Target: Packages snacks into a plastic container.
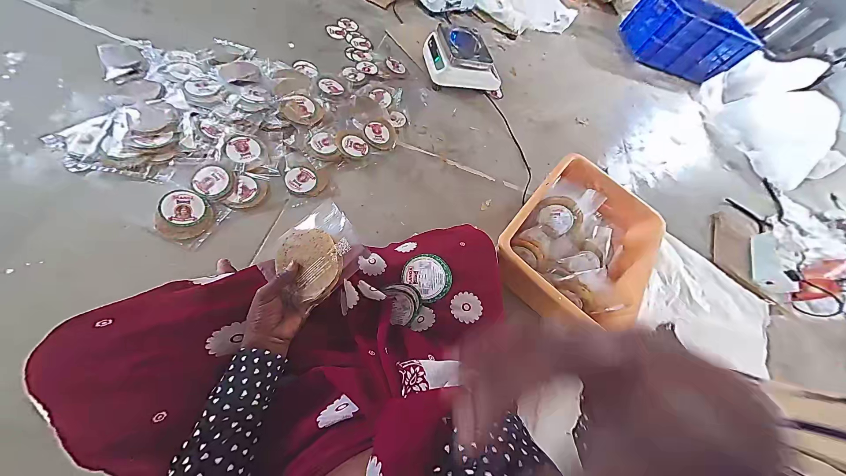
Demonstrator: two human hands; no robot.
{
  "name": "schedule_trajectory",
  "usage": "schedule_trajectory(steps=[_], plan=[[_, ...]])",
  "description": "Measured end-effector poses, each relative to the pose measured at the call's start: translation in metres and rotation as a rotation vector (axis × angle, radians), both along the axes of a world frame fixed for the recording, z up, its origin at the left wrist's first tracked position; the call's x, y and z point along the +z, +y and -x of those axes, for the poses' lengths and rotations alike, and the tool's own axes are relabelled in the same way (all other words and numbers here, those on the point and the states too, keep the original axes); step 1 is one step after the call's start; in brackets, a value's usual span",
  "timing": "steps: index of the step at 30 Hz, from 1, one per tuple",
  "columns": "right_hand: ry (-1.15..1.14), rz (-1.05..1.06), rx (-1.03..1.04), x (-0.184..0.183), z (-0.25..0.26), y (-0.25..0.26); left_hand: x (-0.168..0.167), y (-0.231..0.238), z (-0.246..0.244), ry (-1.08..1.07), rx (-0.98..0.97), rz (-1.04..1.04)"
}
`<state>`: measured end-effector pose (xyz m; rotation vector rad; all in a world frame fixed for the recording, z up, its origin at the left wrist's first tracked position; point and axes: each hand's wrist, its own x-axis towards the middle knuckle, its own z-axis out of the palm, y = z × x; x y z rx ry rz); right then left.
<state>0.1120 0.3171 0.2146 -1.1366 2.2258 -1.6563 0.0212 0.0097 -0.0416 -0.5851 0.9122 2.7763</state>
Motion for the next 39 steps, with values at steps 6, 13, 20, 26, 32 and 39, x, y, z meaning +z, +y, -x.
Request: schedule_trajectory(steps=[6, 13, 20, 26, 32, 39], plan=[[-0.1, -0.74, -0.688, -0.147, 0.111, 0.043, 0.011, 0.007, -0.001, -0.029, 0.017, 0.079], [-0.338, -0.605, -0.76, -0.164, 0.1, 0.047, 0.024, 0.011, -0.004, -0.046, 0.025, 0.112], [-0.371, -0.47, -0.876, -0.164, 0.087, 0.07, 0.023, 0.012, -0.006, -0.044, 0.005, 0.114], [-0.287, -0.376, -0.981, -0.15, 0.077, 0.078, 0.022, 0.013, -0.009, -0.046, -0.072, 0.141], [-0.3, -0.081, -1.023, -0.151, 0.091, 0.078, 0.028, 0.018, -0.014, -0.054, -0.125, 0.099], [-0.249, 0.107, -0.898, -0.129, 0.1, 0.026, 0.003, 0.017, -0.011, -0.003, -0.172, 0.037]])
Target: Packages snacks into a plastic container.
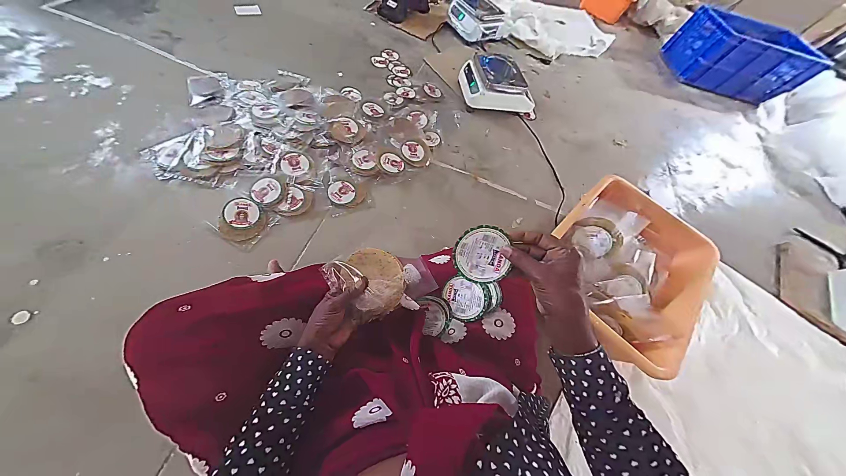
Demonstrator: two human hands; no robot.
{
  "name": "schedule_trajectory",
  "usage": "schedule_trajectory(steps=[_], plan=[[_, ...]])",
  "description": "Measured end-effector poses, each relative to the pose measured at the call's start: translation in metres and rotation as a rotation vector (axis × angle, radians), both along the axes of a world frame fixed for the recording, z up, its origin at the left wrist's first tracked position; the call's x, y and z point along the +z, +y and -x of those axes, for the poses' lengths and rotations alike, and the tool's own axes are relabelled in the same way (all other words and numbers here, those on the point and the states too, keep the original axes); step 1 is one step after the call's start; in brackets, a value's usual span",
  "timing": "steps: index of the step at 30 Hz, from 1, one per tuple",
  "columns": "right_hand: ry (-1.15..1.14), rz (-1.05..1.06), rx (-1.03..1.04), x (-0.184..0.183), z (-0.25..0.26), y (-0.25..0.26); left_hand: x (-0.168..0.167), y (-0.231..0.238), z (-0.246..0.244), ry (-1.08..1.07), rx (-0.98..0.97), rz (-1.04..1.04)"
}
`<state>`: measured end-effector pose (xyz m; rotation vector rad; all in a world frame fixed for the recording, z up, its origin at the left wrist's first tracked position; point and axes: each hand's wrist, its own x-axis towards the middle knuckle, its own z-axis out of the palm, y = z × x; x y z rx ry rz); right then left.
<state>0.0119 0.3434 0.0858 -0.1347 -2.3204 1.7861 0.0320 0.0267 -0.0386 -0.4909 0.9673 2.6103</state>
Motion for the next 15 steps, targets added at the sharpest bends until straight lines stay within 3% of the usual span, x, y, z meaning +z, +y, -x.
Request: schedule_trajectory(steps=[11, 15], plan=[[-0.013, -0.173, 0.152, 0.003, 0.024, -0.046, 0.021, 0.004, -0.007, 0.003, -0.063, 0.015], [-0.103, -0.117, 0.246, 0.009, 0.019, -0.051, 0.018, 0.004, -0.007, 0.021, -0.088, 0.004]])
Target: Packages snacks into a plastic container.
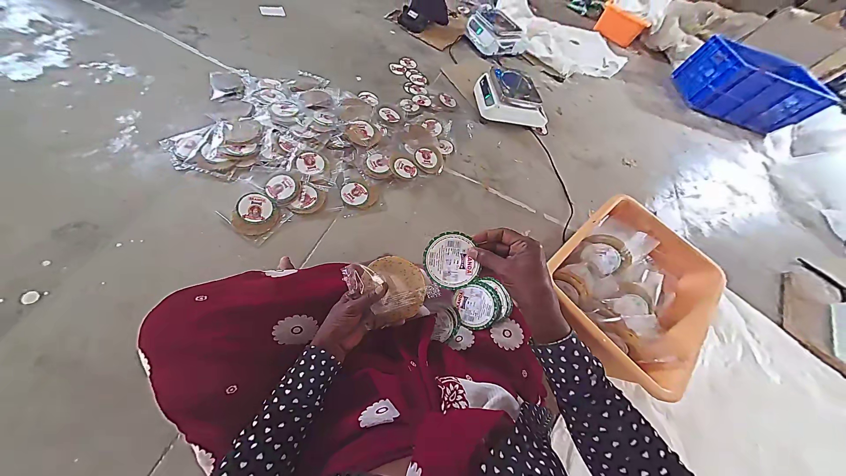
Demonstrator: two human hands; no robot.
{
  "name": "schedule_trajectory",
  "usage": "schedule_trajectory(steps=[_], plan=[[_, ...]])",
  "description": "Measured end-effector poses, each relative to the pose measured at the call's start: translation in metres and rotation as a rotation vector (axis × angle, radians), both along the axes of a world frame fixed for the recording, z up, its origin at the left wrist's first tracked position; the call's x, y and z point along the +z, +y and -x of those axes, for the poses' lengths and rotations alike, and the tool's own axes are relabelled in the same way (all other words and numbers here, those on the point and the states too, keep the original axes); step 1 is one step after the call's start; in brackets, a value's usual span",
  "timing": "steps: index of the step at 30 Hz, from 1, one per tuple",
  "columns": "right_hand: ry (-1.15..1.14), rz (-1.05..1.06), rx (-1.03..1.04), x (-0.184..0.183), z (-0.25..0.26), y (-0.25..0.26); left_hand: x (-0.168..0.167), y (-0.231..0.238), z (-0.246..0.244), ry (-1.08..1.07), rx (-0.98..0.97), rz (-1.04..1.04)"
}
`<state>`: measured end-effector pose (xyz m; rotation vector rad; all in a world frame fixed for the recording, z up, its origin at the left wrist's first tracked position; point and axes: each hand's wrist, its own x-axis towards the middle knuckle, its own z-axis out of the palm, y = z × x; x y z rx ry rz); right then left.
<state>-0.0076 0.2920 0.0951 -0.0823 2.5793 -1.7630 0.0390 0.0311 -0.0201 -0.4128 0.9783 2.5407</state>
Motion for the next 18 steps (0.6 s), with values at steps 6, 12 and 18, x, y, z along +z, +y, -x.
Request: schedule_trajectory(steps=[6, 12, 18], plan=[[-0.154, 0.125, 0.12, -0.01, 0.001, -0.011, 0.004, 0.002, -0.001, -0.009, -0.022, -0.004], [-0.07, -0.035, 0.183, -0.031, 0.004, -0.034, 0.005, 0.002, 0.0, -0.02, -0.031, 0.024], [-0.043, -0.106, 0.202, -0.041, 0.003, -0.046, 0.005, 0.002, -0.001, -0.052, -0.034, 0.015]])
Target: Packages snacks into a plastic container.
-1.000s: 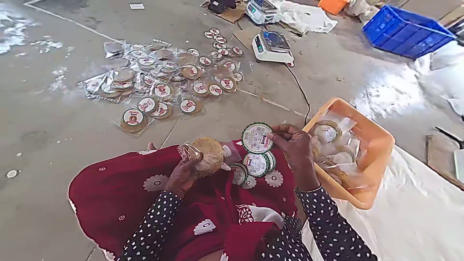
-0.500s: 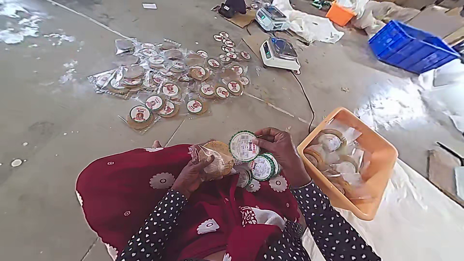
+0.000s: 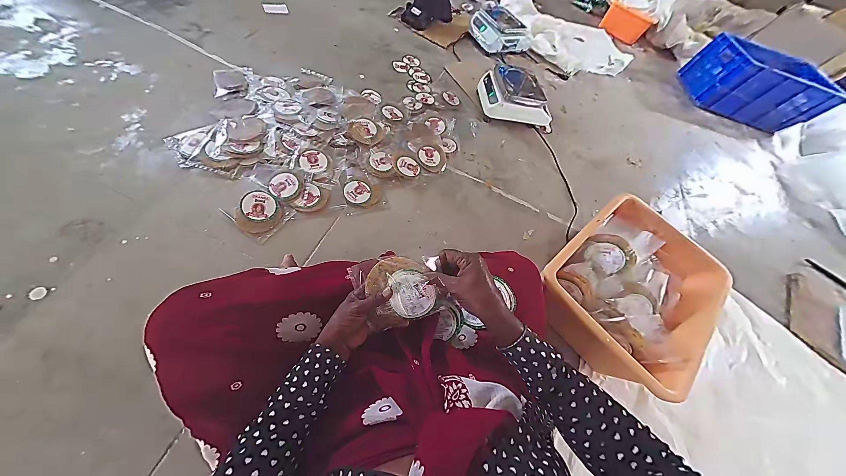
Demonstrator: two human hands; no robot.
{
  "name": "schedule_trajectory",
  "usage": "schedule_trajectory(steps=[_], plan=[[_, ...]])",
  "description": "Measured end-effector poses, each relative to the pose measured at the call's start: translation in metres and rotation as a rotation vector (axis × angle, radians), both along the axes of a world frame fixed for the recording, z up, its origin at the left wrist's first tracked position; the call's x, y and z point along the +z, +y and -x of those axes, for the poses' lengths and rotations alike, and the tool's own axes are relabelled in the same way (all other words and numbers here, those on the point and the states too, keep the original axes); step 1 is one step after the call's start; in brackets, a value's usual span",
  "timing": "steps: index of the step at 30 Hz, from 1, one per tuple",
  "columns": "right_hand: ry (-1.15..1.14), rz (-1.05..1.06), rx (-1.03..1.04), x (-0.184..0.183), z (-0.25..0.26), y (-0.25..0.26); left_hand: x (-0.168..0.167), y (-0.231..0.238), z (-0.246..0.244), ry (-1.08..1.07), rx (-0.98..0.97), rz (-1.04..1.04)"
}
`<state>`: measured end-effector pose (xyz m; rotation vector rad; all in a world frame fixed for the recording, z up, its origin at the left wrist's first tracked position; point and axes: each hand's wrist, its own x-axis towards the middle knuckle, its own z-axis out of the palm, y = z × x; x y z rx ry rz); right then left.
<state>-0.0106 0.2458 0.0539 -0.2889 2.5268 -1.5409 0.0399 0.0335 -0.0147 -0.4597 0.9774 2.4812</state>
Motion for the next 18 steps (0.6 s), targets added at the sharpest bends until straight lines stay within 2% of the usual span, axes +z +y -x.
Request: schedule_trajectory(steps=[4, 6, 9, 13, 15, 18], plan=[[-0.085, -0.077, 0.257, 0.012, -0.007, 0.004, -0.001, 0.001, -0.002, 0.002, -0.003, 0.007], [-0.083, -0.005, 0.323, 0.013, -0.009, 0.008, 0.002, 0.0, -0.003, -0.007, 0.002, 0.047], [-0.074, 0.114, 0.235, 0.015, -0.013, 0.009, 0.003, 0.002, -0.003, 0.008, 0.005, 0.12], [0.078, -0.098, 0.143, 0.016, -0.019, 0.021, 0.003, 0.007, -0.005, 0.065, -0.027, 0.209], [0.175, -0.11, 0.052, 0.024, -0.016, 0.042, -0.012, 0.001, -0.001, 0.17, -0.08, 0.125], [0.418, -0.204, -0.122, 0.056, -0.01, 0.096, -0.027, -0.009, 0.006, 0.24, -0.174, 0.0]])
